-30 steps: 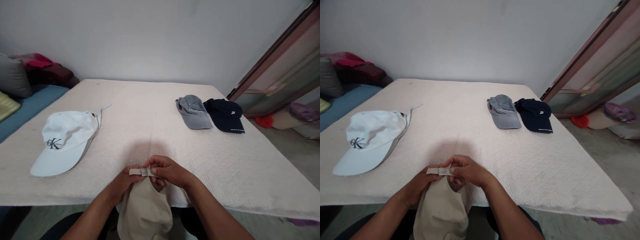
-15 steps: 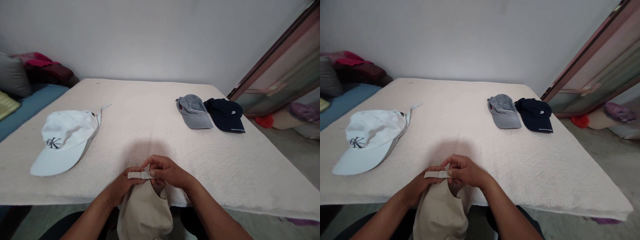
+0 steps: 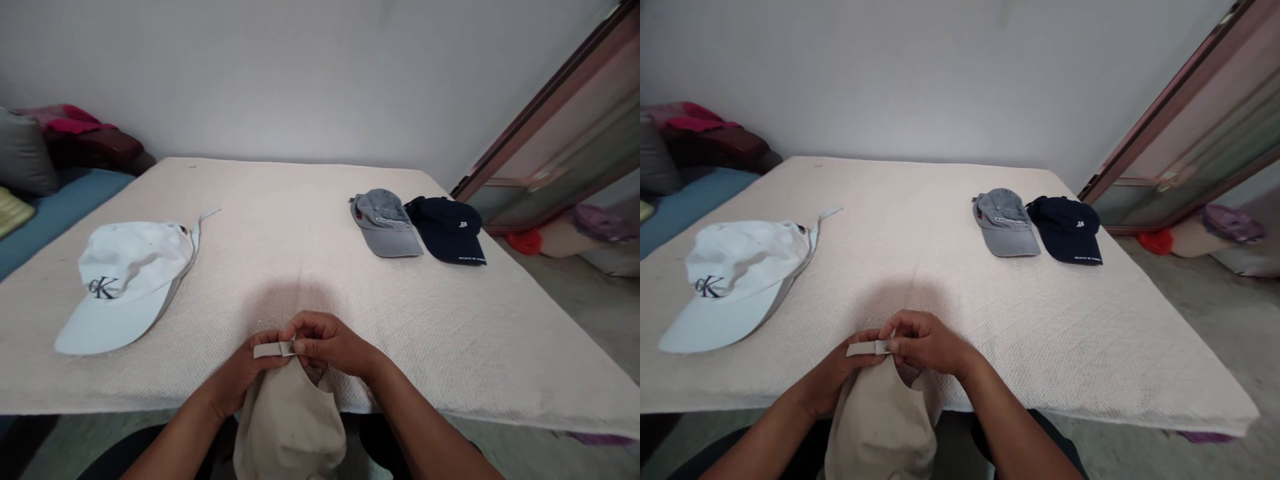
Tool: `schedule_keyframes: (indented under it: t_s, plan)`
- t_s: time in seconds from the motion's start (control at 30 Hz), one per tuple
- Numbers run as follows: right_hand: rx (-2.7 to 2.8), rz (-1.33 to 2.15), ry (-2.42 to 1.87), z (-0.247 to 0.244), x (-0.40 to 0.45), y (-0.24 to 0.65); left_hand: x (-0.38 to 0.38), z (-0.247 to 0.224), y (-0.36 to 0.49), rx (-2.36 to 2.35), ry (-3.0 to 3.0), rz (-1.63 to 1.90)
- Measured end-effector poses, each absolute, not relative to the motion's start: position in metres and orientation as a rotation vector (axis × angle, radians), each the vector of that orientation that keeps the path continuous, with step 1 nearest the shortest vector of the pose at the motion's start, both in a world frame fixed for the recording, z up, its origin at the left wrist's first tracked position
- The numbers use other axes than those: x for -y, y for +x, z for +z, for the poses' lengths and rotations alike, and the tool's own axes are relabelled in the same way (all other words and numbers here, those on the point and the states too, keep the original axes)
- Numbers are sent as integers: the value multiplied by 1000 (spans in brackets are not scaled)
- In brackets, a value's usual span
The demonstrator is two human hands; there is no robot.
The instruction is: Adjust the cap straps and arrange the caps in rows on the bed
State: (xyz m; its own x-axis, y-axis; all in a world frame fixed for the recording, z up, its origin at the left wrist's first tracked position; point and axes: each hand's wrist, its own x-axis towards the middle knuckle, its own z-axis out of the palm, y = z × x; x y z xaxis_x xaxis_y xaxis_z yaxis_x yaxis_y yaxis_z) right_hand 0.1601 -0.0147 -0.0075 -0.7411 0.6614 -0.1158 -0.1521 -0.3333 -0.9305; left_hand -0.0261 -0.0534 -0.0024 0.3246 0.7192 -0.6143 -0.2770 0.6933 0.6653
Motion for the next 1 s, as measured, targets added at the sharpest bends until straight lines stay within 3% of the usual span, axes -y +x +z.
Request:
schedule_keyframes:
  t_s: [0.43, 0.73, 1.0]
  plan:
    - [1586, 2000, -834, -16, 10, 163, 49, -1, -22, -1134, 993, 858]
    - [1606, 2020, -846, -13, 9, 164, 52, -4, -36, -923, 804, 693]
    - [1447, 2088, -836, -13, 11, 164, 53, -7, -28, -1065, 733, 751]
